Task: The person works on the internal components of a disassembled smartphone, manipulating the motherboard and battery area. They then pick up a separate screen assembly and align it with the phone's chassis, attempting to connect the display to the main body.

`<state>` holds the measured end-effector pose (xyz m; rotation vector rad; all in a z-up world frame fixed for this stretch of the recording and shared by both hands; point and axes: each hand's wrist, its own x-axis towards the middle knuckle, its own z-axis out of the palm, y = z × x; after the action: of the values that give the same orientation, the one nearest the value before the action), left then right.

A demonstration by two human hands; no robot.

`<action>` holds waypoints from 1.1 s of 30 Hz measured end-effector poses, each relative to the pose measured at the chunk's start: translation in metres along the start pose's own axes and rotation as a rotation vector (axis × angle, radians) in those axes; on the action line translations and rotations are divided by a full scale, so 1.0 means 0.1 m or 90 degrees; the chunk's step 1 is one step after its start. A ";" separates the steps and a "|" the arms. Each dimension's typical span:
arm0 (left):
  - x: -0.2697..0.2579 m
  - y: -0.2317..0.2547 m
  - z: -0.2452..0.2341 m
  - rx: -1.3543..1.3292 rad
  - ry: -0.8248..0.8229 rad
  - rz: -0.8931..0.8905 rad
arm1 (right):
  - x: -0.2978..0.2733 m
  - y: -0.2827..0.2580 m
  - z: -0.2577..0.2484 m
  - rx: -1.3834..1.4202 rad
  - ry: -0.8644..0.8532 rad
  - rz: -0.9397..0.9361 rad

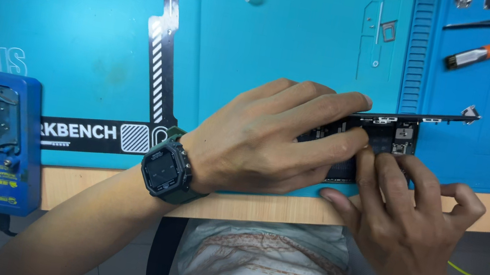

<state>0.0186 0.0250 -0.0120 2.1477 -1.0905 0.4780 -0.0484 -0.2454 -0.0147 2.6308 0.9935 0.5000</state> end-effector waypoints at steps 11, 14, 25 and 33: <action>-0.03 -0.02 0.05 -0.016 0.007 0.012 | 0.08 0.12 -0.16 0.043 -0.048 0.007; -0.05 -0.02 0.07 -0.025 0.003 0.011 | 0.08 0.14 -0.17 0.087 -0.035 0.008; -0.04 -0.02 0.07 -0.014 0.007 -0.002 | -0.02 0.19 0.04 0.121 -0.026 -0.006; -0.05 -0.04 0.08 0.016 -0.029 -0.016 | 0.02 0.17 0.08 0.049 -0.005 -0.034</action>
<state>0.0189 0.0240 -0.0222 2.2020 -1.0859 0.4355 -0.0337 -0.2571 -0.0153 2.6633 1.0985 0.4469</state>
